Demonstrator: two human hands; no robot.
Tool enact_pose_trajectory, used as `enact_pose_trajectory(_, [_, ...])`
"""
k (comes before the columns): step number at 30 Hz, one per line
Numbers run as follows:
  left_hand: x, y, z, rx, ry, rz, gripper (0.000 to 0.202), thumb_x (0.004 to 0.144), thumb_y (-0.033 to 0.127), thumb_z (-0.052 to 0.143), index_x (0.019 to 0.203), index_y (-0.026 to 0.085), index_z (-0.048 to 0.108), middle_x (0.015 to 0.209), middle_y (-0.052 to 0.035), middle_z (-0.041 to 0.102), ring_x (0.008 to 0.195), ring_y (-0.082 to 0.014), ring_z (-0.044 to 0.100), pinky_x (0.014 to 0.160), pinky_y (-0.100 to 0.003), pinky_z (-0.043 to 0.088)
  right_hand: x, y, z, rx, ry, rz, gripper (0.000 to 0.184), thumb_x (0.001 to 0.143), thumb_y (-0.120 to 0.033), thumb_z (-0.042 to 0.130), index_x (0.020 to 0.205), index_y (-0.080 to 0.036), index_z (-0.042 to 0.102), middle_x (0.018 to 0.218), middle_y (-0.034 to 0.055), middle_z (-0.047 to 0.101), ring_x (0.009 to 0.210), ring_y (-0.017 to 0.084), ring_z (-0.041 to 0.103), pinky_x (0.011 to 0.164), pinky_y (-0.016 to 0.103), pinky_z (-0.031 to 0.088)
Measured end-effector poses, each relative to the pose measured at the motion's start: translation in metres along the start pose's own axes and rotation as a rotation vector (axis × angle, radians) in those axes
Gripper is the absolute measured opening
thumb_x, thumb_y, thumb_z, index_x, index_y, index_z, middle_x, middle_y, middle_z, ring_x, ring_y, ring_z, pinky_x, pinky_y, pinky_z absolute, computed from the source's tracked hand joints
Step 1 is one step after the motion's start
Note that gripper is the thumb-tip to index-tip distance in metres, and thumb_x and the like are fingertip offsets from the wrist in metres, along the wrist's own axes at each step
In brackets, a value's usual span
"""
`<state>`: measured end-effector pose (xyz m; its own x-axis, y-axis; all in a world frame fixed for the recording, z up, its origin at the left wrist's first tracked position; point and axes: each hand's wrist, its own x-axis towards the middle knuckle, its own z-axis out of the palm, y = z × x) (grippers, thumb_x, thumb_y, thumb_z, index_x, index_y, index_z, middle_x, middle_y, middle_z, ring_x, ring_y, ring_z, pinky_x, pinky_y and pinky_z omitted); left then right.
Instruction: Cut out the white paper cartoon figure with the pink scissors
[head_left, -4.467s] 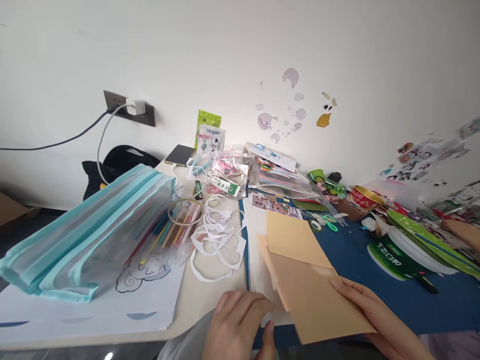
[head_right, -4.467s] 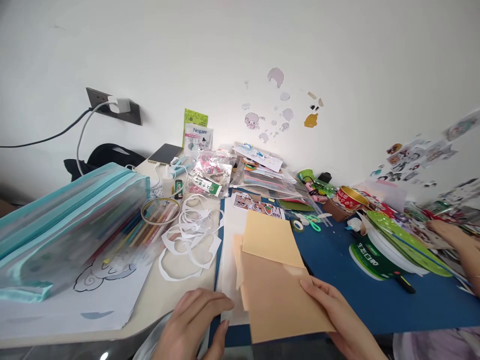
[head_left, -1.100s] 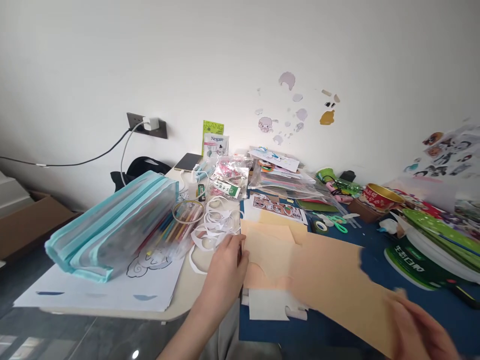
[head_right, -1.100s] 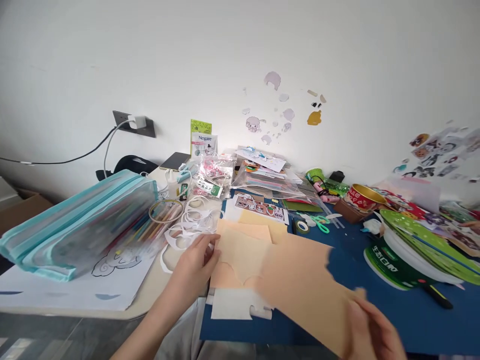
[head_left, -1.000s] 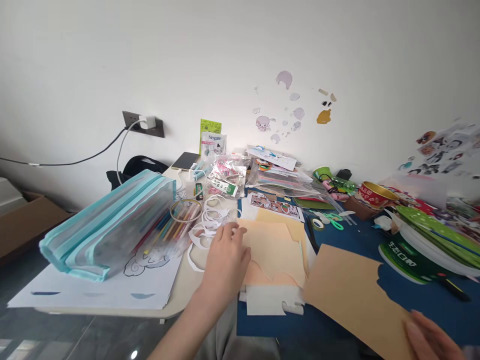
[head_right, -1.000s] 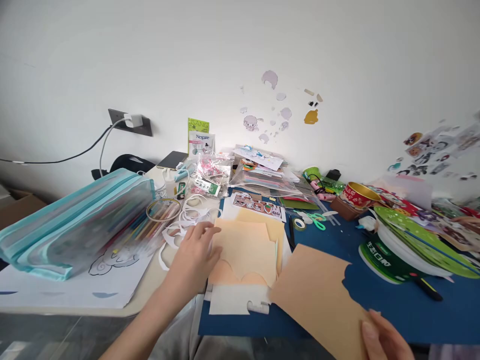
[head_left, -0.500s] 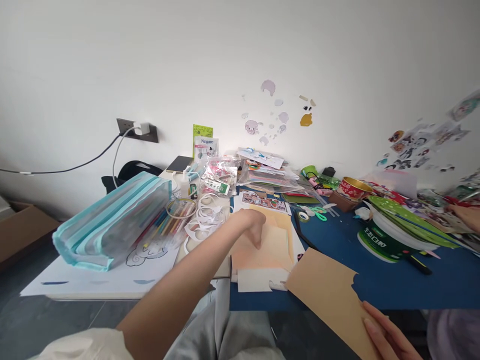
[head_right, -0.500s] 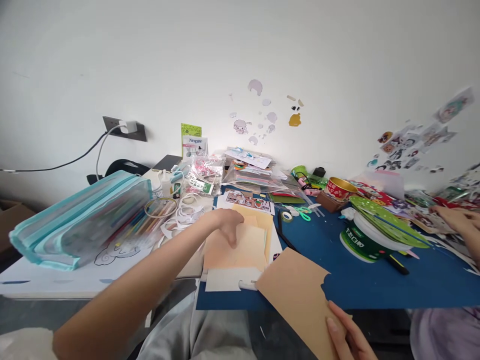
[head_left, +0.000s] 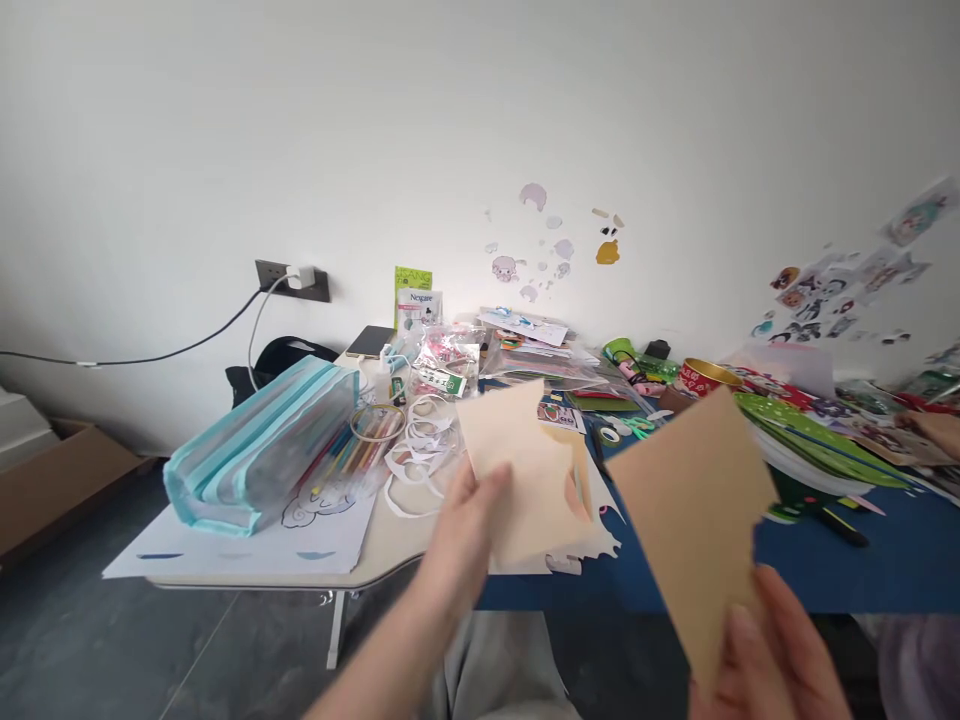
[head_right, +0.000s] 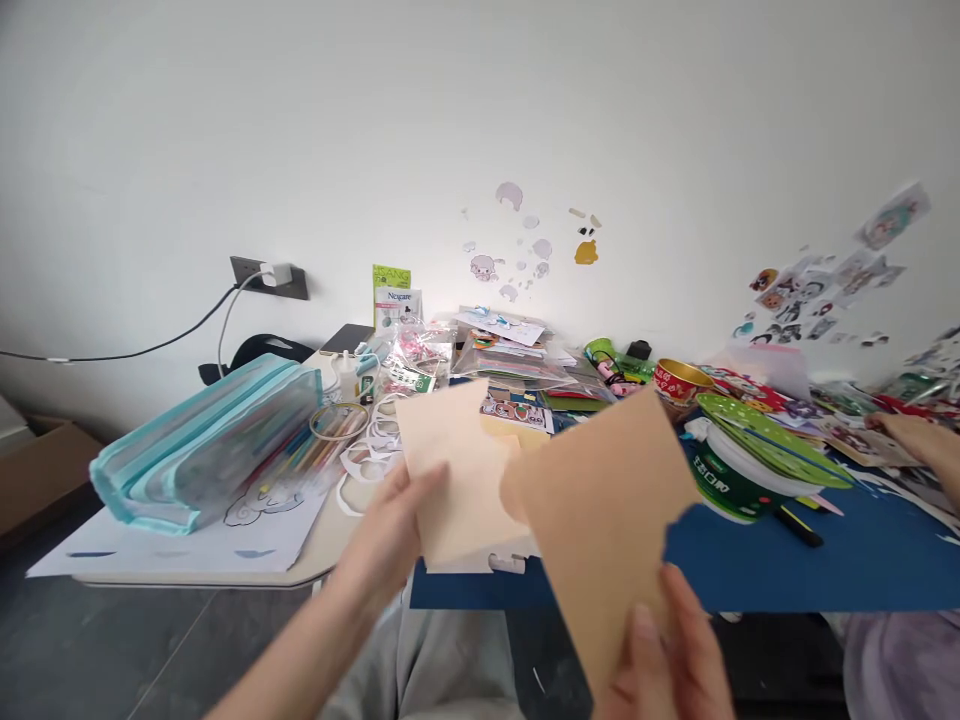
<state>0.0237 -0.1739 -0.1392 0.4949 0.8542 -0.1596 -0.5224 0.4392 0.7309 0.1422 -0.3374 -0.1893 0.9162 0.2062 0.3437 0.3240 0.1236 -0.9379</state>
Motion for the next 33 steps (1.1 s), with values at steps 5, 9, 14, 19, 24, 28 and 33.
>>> enact_pose_trajectory(5, [-0.026, -0.051, 0.000, -0.363, 0.102, -0.182, 0.052, 0.079, 0.021, 0.068, 0.129, 0.015, 0.053, 0.108, -0.0123, 0.074, 0.107, -0.0285, 0.068, 0.091, -0.036, 0.052, -0.023, -0.019, 0.062, 0.008, 0.025, 0.208, 0.074, 0.072, -0.058, 0.075, 0.132, -0.017, 0.059, 0.138, 0.0153, 0.057, 0.115, 0.037, 0.060, 0.072, 0.035, 0.060])
enact_pose_trajectory(9, [-0.027, -0.053, -0.002, -0.449, 0.060, -0.195, 0.059, 0.080, 0.024, 0.069, 0.135, 0.017, 0.048, 0.113, -0.0113, 0.073, 0.114, -0.0290, 0.064, 0.098, -0.038, 0.047, -0.035, -0.021, 0.069, -0.083, -0.002, 0.176, 0.063, 0.077, -0.057, 0.070, 0.124, -0.015, 0.064, 0.129, 0.0163, 0.063, 0.100, 0.033, 0.068, 0.070, 0.034, 0.059])
enact_pose_trajectory(14, [-0.024, -0.050, -0.002, -0.473, 0.051, -0.194, 0.060, 0.072, 0.029, 0.077, 0.127, 0.021, 0.056, 0.112, -0.0075, 0.073, 0.115, -0.0293, 0.063, 0.096, -0.036, 0.047, -0.045, -0.018, 0.071, -0.143, -0.029, 0.211, 0.067, 0.079, -0.058, 0.067, 0.130, -0.014, 0.062, 0.121, 0.0168, 0.067, 0.095, 0.034, 0.069, 0.060, 0.033, 0.057])
enact_pose_trajectory(19, [-0.024, -0.048, -0.001, -0.476, 0.070, -0.204, 0.051, 0.062, 0.034, 0.083, 0.108, 0.023, 0.066, 0.106, -0.0051, 0.074, 0.111, -0.0304, 0.064, 0.092, -0.036, 0.049, -0.048, -0.020, 0.075, -0.197, -0.042, 0.244, 0.063, 0.079, -0.058, 0.065, 0.124, -0.014, 0.064, 0.119, 0.0162, 0.068, 0.094, 0.031, 0.069, 0.065, 0.031, 0.057])
enact_pose_trajectory(24, [-0.023, -0.048, -0.003, -0.459, 0.070, -0.218, 0.046, 0.060, 0.042, 0.083, 0.099, 0.022, 0.070, 0.099, -0.0051, 0.076, 0.110, -0.0325, 0.064, 0.093, -0.038, 0.049, -0.050, -0.020, 0.075, -0.170, -0.073, 0.242, 0.058, 0.079, -0.053, 0.064, 0.120, -0.013, 0.063, 0.115, 0.0155, 0.070, 0.088, 0.027, 0.070, 0.065, 0.030, 0.056])
enact_pose_trajectory(28, [-0.023, -0.048, -0.004, -0.485, 0.039, -0.243, 0.038, 0.077, 0.045, 0.070, 0.103, 0.017, 0.070, 0.104, -0.0098, 0.075, 0.112, -0.0326, 0.064, 0.097, -0.040, 0.048, -0.048, -0.011, 0.073, -0.138, -0.109, 0.250, 0.058, 0.080, -0.056, 0.065, 0.120, -0.014, 0.063, 0.124, 0.0164, 0.066, 0.093, 0.029, 0.070, 0.067, 0.031, 0.057])
enact_pose_trajectory(33, [-0.027, -0.049, -0.002, -0.547, 0.111, -0.215, 0.050, 0.094, 0.047, 0.048, 0.132, 0.015, 0.056, 0.112, -0.0152, 0.072, 0.107, -0.0315, 0.067, 0.097, -0.044, 0.051, -0.056, -0.003, 0.075, -0.128, -0.149, 0.200, 0.053, 0.084, -0.055, 0.062, 0.119, -0.015, 0.063, 0.132, 0.0160, 0.060, 0.107, 0.029, 0.064, 0.077, 0.032, 0.057])
